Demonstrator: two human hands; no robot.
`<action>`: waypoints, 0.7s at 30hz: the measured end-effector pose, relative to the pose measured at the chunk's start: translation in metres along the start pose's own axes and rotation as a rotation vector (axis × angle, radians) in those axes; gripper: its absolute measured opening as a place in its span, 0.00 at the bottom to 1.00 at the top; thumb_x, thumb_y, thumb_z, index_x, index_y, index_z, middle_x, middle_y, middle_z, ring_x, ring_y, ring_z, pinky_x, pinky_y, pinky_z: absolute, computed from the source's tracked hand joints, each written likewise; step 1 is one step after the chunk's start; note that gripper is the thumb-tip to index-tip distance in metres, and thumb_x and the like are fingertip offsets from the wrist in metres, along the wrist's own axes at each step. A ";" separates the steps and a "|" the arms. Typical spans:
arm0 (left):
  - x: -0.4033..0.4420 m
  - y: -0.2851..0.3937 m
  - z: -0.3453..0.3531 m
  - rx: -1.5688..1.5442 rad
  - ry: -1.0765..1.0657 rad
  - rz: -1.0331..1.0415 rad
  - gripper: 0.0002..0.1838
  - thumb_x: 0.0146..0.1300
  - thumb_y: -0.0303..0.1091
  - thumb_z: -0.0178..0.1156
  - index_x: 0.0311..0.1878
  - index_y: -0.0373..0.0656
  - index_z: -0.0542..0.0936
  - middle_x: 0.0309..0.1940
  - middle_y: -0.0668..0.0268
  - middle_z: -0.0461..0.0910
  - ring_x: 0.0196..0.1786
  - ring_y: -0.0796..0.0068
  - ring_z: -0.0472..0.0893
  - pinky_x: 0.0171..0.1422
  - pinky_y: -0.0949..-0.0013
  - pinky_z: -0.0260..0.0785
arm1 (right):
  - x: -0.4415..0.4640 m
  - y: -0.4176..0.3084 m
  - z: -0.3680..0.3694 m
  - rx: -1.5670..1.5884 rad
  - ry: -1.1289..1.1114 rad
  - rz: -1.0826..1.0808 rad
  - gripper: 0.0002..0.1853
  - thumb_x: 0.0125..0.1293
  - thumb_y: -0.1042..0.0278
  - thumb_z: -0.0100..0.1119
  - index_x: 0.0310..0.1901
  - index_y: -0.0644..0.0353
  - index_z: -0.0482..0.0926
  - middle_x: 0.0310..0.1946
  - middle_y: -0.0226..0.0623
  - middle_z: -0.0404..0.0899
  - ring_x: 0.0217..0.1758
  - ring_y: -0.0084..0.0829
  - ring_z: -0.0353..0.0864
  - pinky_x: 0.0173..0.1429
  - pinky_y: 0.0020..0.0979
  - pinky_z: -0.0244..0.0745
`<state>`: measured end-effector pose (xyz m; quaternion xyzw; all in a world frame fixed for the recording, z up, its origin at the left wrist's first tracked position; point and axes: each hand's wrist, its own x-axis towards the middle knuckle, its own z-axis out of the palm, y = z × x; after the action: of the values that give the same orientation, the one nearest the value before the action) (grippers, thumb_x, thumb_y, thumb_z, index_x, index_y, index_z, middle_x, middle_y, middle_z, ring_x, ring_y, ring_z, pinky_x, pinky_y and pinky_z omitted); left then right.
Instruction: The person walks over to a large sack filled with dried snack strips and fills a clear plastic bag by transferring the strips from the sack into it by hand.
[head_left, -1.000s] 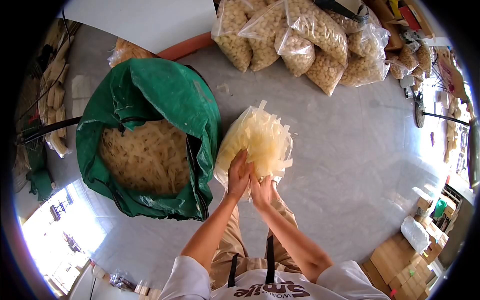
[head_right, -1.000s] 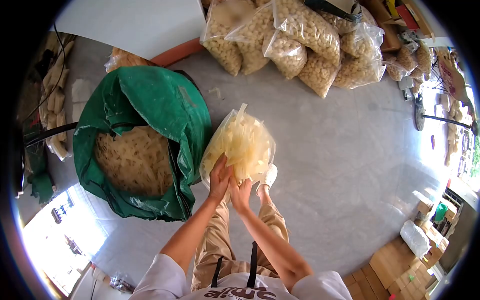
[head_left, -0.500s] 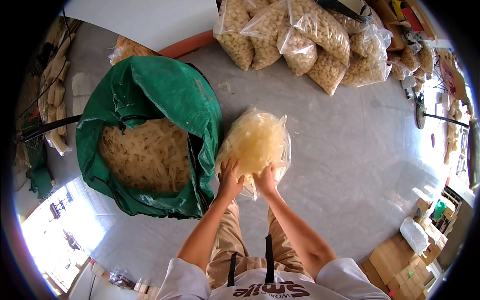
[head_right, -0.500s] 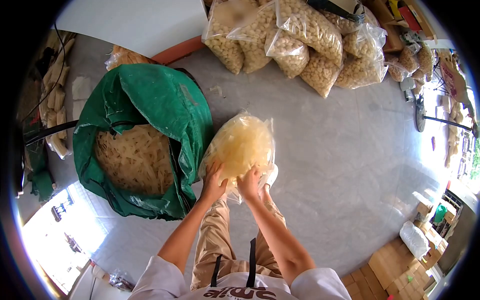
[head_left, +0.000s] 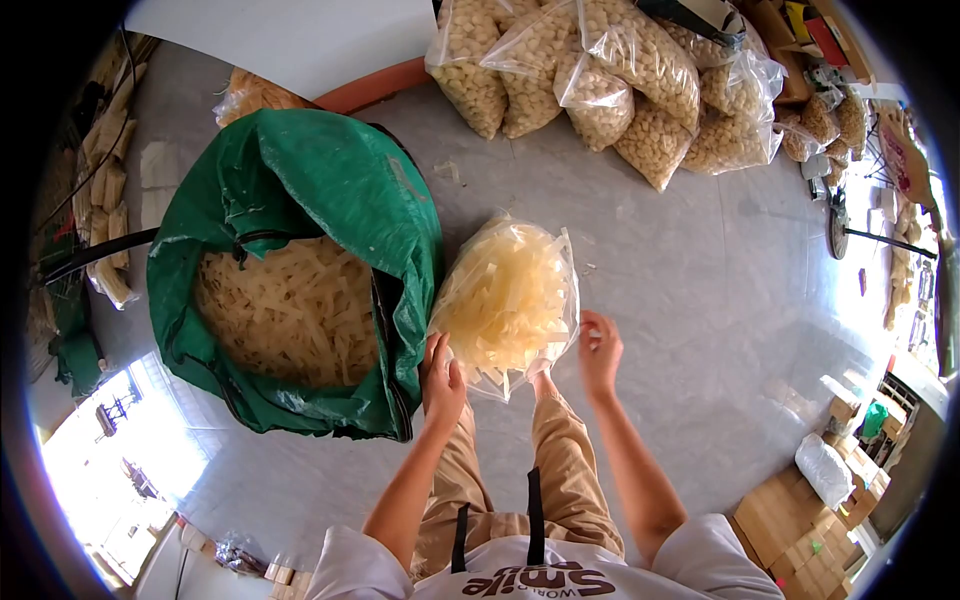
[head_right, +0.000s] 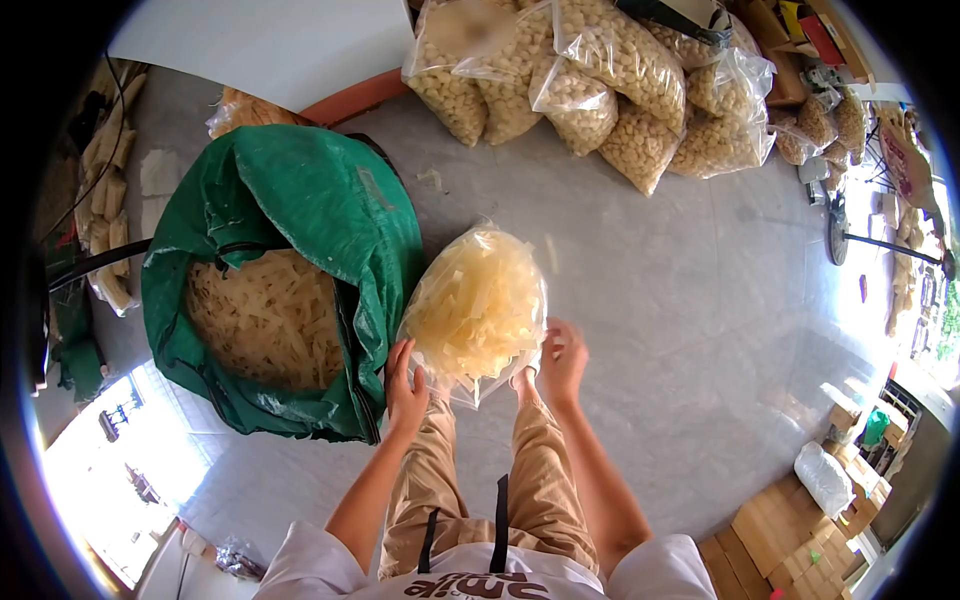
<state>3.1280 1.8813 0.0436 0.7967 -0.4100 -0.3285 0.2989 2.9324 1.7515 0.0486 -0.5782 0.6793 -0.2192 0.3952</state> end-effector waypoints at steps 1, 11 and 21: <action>-0.004 -0.004 0.001 0.052 0.019 0.003 0.25 0.53 0.19 0.49 0.58 0.37 0.65 0.58 0.53 0.64 0.61 0.54 0.64 0.64 0.62 0.56 | 0.009 0.008 -0.004 0.000 0.000 0.002 0.11 0.55 0.84 0.48 0.38 0.62 0.77 0.34 0.39 0.76 0.33 0.31 0.77 0.32 0.25 0.73; 0.045 0.033 0.035 0.085 -0.152 0.101 0.33 0.53 0.31 0.59 0.63 0.40 0.60 0.66 0.51 0.51 0.68 0.46 0.51 0.68 0.50 0.45 | 0.075 0.154 0.035 -0.186 0.053 0.116 0.13 0.55 0.81 0.48 0.39 0.58 0.78 0.39 0.40 0.75 0.41 0.35 0.76 0.43 0.31 0.72; 0.045 -0.030 0.082 0.300 -0.212 0.103 0.37 0.38 0.26 0.65 0.58 0.48 0.67 0.65 0.45 0.51 0.68 0.39 0.49 0.66 0.40 0.40 | 0.165 0.312 0.137 -0.449 -0.333 0.197 0.20 0.52 0.79 0.45 0.48 0.54 0.75 0.50 0.49 0.71 0.57 0.45 0.68 0.59 0.40 0.64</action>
<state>3.0987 1.8403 -0.0410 0.7712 -0.5239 -0.3299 0.1485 2.8467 1.6888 -0.3150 -0.6103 0.6895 0.0738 0.3831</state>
